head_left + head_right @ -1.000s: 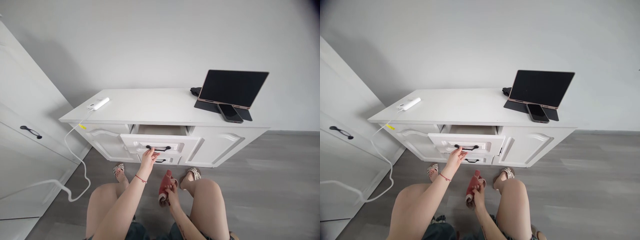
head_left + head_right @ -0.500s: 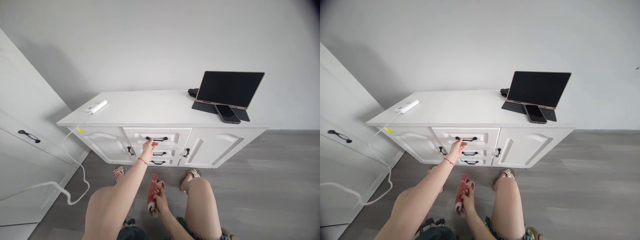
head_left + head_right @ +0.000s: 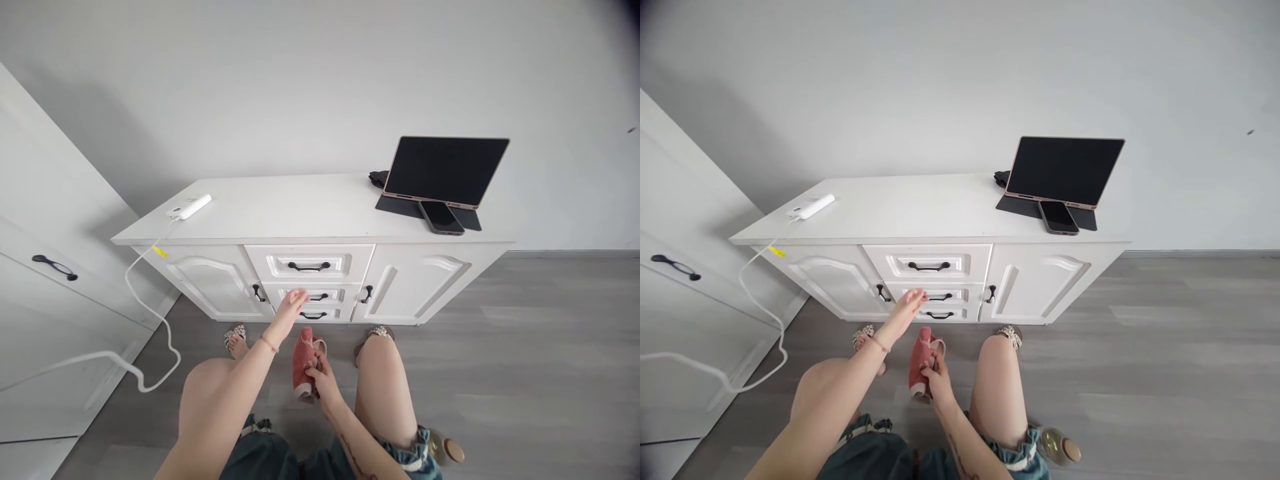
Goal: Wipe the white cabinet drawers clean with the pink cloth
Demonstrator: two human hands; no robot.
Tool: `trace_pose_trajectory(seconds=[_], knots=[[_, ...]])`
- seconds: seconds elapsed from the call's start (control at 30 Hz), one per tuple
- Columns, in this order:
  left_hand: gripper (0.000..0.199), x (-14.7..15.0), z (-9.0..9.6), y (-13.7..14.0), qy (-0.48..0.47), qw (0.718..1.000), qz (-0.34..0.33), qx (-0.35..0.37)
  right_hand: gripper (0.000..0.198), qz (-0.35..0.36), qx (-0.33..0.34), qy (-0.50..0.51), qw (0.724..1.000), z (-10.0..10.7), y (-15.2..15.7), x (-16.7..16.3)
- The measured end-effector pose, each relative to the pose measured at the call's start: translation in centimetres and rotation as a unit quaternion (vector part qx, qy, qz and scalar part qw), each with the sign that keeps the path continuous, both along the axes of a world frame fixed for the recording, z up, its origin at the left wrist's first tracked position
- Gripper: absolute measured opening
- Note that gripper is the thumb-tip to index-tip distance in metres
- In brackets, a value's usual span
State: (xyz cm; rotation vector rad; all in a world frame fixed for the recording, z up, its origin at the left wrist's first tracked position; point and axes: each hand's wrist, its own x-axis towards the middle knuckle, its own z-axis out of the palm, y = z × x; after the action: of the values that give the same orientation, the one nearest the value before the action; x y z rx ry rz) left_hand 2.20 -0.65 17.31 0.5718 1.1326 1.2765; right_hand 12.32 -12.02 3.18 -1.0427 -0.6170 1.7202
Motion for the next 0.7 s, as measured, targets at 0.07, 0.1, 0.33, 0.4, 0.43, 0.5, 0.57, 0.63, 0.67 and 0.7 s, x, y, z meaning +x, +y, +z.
trace_pose_trajectory(seconds=[0.07, 0.1, 0.33, 0.4, 0.43, 0.5, 0.57, 0.63, 0.67, 0.7], knots=[[0.033, -1.8, -2.4, -5.3, 0.122, 0.991, -0.042, 0.021, 0.041, 0.021, -0.017, 0.030, 0.999, 1.8, -0.5, 0.9], [0.037, -2.7, -3.9, -7.9, 0.143, 0.988, -0.060, 0.017, 0.042, 0.039, -0.014, 0.041, 0.998, 2.6, -0.8, 1.2], [0.068, -4.8, -10.5, -18.1, -0.056, 0.989, -0.068, -0.119, 0.038, 0.159, 0.033, 0.026, 0.986, 4.9, -2.7, 1.2], [0.070, -3.9, -10.4, -18.1, -0.042, 0.994, -0.012, -0.096, 0.038, 0.158, 0.048, 0.005, 0.986, 4.6, -3.0, 0.9], [0.069, -3.5, -10.3, -18.0, -0.031, 0.996, 0.011, -0.085, 0.037, 0.152, 0.056, -0.005, 0.987, 4.4, -3.2, 0.7], [0.063, -2.7, -10.1, -17.7, -0.015, 0.997, 0.044, -0.060, 0.034, 0.130, 0.064, -0.020, 0.989, 4.2, -3.4, 0.4], [0.058, -2.3, -10.4, -17.6, -0.006, 0.998, 0.052, -0.042, 0.034, 0.101, 0.058, -0.013, 0.993, 4.3, -3.6, 0.2], [0.056, -2.1, -11.1, -17.6, 0.020, 0.997, 0.054, -0.043, 0.039, 0.088, 0.045, 0.006, 0.995, 4.5, -3.8, 0.1], [0.058, -2.0, -11.5, -17.7, 0.041, 0.996, 0.058, -0.047, 0.043, 0.089, 0.041, 0.013, 0.995, 4.5, -3.9, 0.0], [0.059, -2.0, -11.9, -17.7, 0.065, 0.995, 0.062, -0.048, 0.047, 0.092, 0.039, 0.015, 0.995, 4.5, -3.9, 0.0]])
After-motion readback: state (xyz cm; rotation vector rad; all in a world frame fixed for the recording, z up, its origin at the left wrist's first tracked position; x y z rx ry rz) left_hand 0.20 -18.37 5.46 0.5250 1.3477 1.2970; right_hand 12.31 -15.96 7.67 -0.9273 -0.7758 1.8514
